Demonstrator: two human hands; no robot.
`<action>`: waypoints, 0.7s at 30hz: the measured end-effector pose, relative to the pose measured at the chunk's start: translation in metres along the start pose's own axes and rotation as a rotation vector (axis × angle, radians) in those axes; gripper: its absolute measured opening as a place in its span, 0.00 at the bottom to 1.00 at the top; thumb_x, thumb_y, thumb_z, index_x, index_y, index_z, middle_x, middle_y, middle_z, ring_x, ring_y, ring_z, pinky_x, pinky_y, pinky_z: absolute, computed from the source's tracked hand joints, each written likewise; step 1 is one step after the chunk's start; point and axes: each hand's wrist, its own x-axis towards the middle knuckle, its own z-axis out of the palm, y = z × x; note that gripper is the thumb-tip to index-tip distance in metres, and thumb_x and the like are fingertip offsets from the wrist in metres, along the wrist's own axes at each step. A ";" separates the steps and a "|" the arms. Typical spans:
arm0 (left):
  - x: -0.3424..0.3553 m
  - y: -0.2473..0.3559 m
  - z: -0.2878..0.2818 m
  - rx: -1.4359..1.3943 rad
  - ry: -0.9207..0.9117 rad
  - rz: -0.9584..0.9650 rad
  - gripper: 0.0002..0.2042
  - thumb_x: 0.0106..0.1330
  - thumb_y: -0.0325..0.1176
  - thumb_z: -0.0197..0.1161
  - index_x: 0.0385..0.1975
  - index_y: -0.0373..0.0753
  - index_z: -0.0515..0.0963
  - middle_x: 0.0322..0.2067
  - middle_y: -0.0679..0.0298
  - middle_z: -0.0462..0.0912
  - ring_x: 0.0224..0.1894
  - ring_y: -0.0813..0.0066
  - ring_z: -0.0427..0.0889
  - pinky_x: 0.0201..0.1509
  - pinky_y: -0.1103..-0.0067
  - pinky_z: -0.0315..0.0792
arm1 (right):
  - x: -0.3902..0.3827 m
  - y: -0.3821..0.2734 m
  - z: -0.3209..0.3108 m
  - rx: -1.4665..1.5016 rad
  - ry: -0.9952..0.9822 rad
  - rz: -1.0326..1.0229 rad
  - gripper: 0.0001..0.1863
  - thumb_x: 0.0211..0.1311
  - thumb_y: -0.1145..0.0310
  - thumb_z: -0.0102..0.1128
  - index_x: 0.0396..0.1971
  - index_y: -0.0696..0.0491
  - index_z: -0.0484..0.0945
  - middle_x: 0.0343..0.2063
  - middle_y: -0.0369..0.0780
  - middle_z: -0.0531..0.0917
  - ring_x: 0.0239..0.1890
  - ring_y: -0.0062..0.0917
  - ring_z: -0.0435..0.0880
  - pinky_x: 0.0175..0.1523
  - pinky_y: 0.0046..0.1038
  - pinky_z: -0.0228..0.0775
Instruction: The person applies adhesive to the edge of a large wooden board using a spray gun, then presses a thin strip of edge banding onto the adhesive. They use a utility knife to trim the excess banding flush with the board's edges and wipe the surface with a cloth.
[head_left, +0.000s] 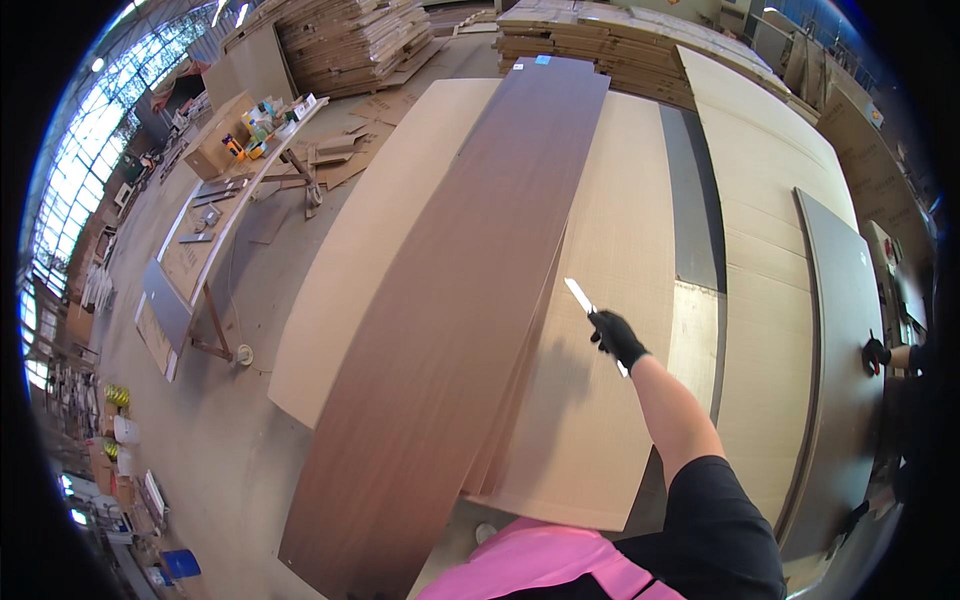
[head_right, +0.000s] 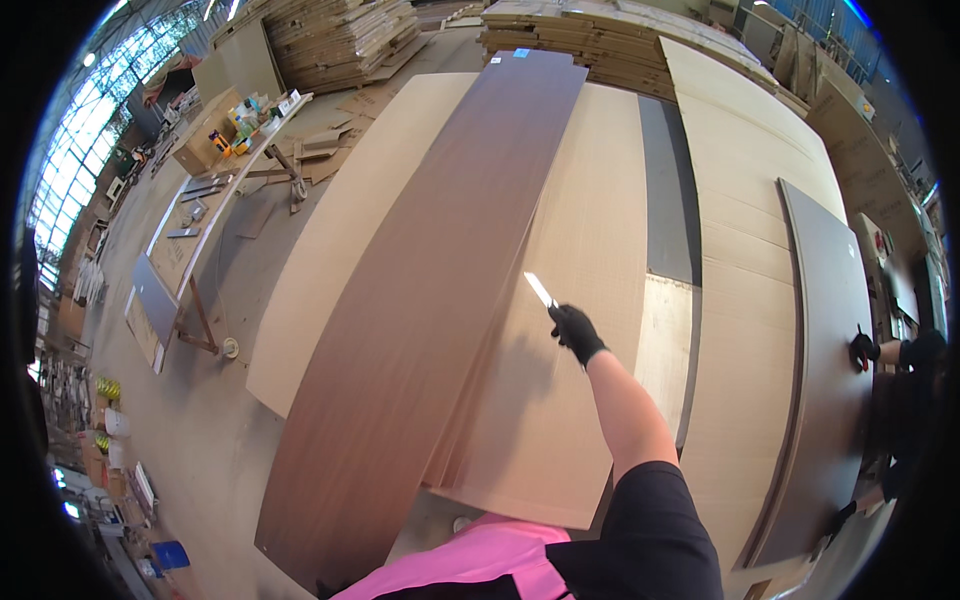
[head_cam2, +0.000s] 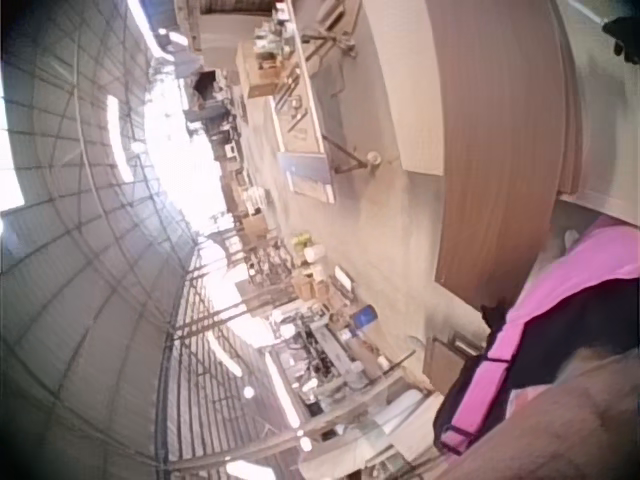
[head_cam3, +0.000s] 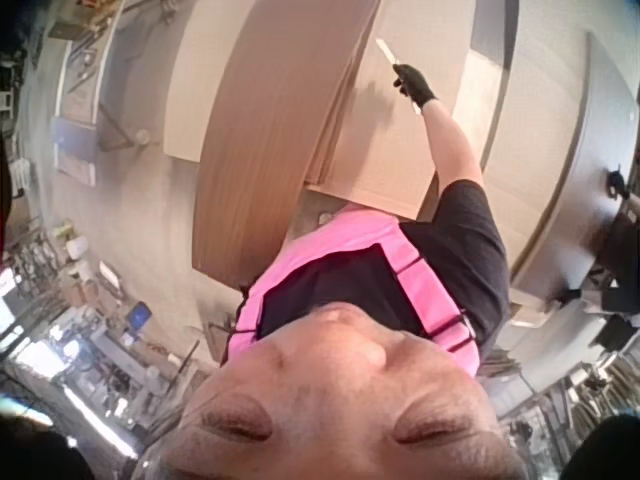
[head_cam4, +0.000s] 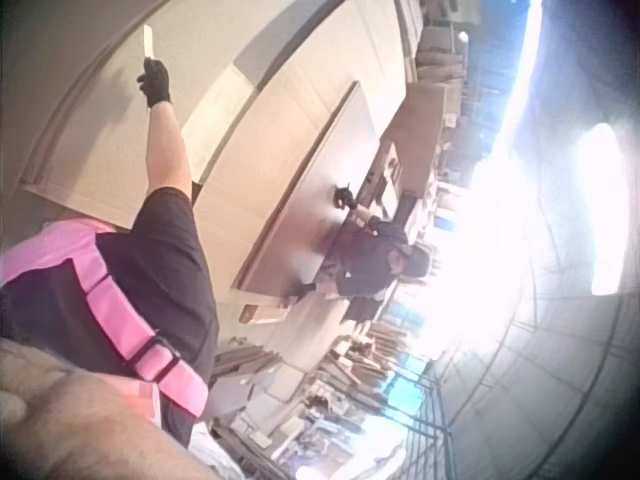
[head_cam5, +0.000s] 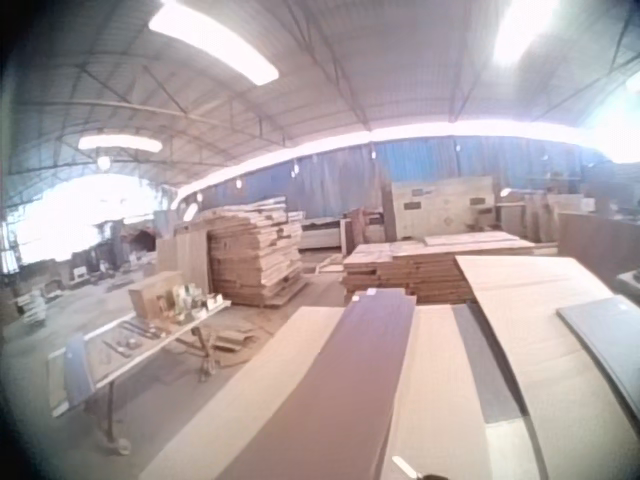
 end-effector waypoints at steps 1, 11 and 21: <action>0.004 0.012 -0.012 0.053 0.060 0.100 0.38 0.58 0.52 0.62 0.61 0.31 0.60 0.58 0.42 0.65 0.59 0.48 0.66 0.61 0.61 0.64 | 0.029 -0.008 -0.010 0.003 0.015 -0.078 0.18 0.64 0.53 0.51 0.36 0.55 0.74 0.19 0.40 0.78 0.18 0.22 0.74 0.23 0.25 0.66; 0.242 0.360 -0.088 0.060 0.043 0.347 0.38 0.62 0.49 0.56 0.66 0.30 0.52 0.66 0.34 0.47 0.69 0.39 0.46 0.70 0.52 0.41 | 0.188 -0.090 -0.046 -0.637 0.315 -0.272 0.14 0.65 0.55 0.46 0.43 0.41 0.78 0.37 0.41 0.84 0.42 0.38 0.82 0.45 0.51 0.65; 0.310 0.517 -0.124 -0.006 0.251 0.651 0.30 0.59 0.42 0.56 0.60 0.36 0.62 0.62 0.45 0.58 0.65 0.43 0.54 0.67 0.51 0.45 | 0.284 -0.121 -0.077 -0.816 0.328 -0.304 0.13 0.66 0.60 0.46 0.45 0.41 0.78 0.36 0.42 0.84 0.43 0.39 0.82 0.47 0.45 0.66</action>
